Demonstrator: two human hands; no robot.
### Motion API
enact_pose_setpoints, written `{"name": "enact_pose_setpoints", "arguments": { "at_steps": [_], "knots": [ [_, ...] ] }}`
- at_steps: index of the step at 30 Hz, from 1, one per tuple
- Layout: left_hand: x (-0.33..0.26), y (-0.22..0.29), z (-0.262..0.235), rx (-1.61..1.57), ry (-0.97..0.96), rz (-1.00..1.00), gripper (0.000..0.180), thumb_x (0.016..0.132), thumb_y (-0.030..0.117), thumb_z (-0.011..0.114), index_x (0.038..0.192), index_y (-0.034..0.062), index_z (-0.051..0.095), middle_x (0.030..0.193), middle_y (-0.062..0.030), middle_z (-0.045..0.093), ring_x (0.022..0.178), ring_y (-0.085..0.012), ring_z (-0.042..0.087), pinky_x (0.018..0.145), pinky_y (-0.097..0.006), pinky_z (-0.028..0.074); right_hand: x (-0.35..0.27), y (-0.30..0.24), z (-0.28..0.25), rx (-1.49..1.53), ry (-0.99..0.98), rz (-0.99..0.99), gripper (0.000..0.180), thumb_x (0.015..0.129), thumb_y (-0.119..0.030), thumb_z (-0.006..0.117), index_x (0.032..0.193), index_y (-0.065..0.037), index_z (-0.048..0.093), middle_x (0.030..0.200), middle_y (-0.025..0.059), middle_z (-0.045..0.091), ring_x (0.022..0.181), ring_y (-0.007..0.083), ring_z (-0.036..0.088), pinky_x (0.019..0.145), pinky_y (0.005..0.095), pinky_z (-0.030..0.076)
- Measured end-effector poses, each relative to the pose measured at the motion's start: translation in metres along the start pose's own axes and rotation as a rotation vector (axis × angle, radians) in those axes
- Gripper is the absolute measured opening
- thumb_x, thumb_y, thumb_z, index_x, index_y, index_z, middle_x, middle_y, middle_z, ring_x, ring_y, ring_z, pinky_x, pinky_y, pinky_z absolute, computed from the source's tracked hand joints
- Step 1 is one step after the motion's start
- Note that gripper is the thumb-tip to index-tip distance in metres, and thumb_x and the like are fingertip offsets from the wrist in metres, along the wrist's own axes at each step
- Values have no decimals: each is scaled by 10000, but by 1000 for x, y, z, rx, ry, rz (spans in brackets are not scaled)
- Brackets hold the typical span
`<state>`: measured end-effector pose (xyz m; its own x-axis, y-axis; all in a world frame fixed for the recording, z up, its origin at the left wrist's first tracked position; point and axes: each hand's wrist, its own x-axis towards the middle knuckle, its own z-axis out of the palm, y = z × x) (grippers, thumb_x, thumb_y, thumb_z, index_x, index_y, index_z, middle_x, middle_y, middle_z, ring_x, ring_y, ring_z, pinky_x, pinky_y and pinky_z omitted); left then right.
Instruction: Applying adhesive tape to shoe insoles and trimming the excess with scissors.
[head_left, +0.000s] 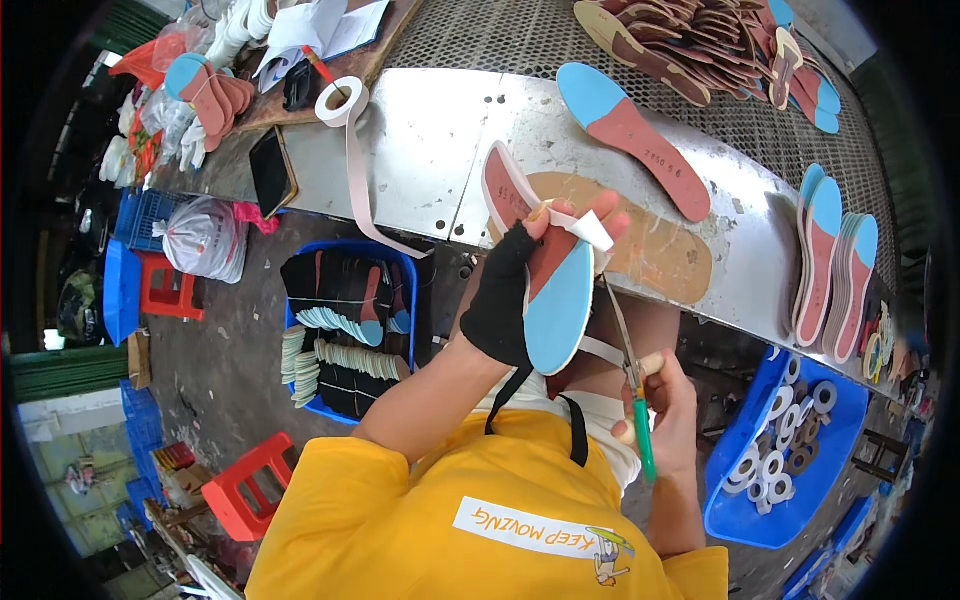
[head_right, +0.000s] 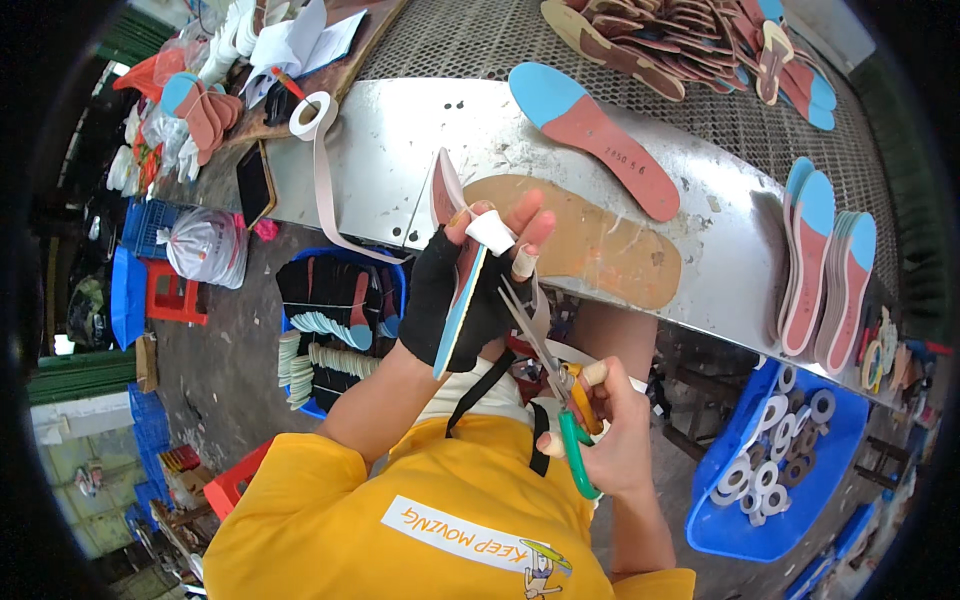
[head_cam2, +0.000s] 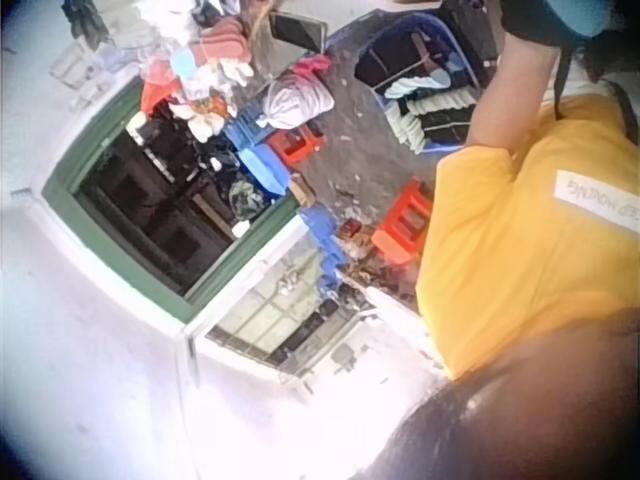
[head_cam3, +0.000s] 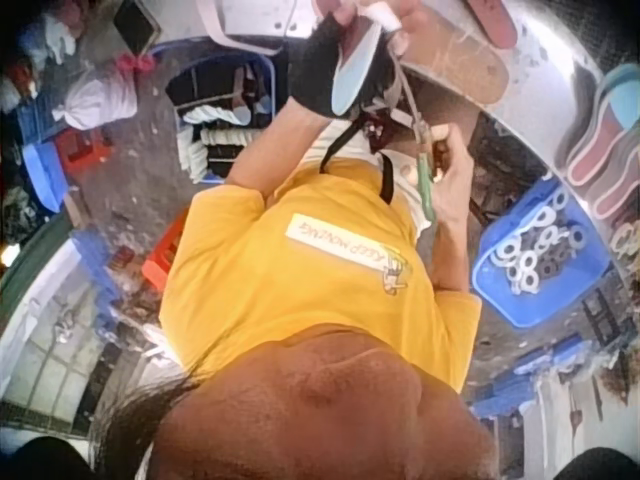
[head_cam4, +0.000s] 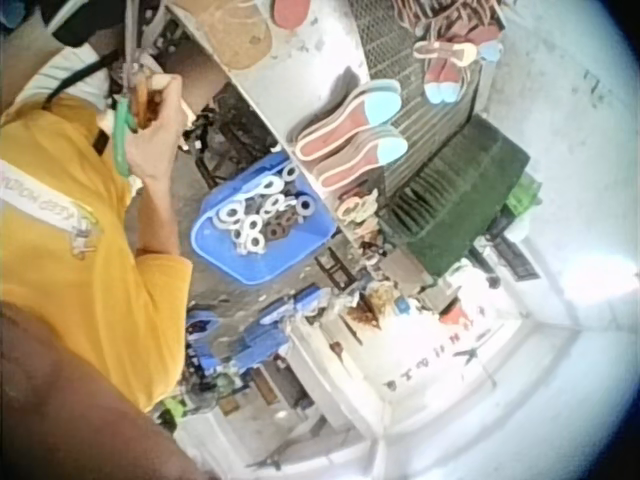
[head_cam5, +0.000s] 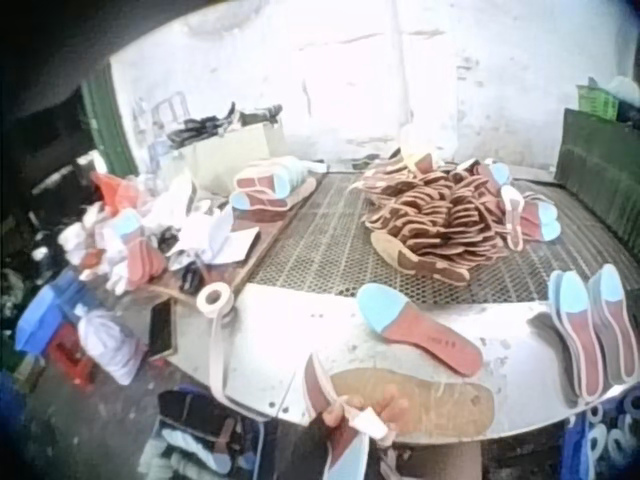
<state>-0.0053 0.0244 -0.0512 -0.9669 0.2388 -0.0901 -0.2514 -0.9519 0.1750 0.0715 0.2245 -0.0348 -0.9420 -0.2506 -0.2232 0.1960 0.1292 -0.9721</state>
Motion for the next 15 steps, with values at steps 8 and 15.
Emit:
{"name": "enact_pose_setpoints", "arguments": {
  "at_steps": [8, 15],
  "knots": [
    [0, 10, 1, 200, -13, -99, 381, 963, 296, 464, 1237, 33, 498, 1291, -167, 528, 1143, -244, 558, 930, -334, 488, 14, 6, -4, -107, 64, -5, 630, 607, -436, 872, 911, -63, 467, 757, -34, 464, 686, 36, 428, 580, 181, 331],
    [1, 10, -4, 273, 69, -169, 361, 946, 265, 488, 1206, 16, 499, 1270, -188, 514, 1143, -274, 520, 954, -360, 464, 13, 13, -12, -42, 7, -27, 495, 635, -189, 853, 892, -39, 458, 712, -3, 503, 636, 46, 430, 567, 193, 379]
  ]
}}
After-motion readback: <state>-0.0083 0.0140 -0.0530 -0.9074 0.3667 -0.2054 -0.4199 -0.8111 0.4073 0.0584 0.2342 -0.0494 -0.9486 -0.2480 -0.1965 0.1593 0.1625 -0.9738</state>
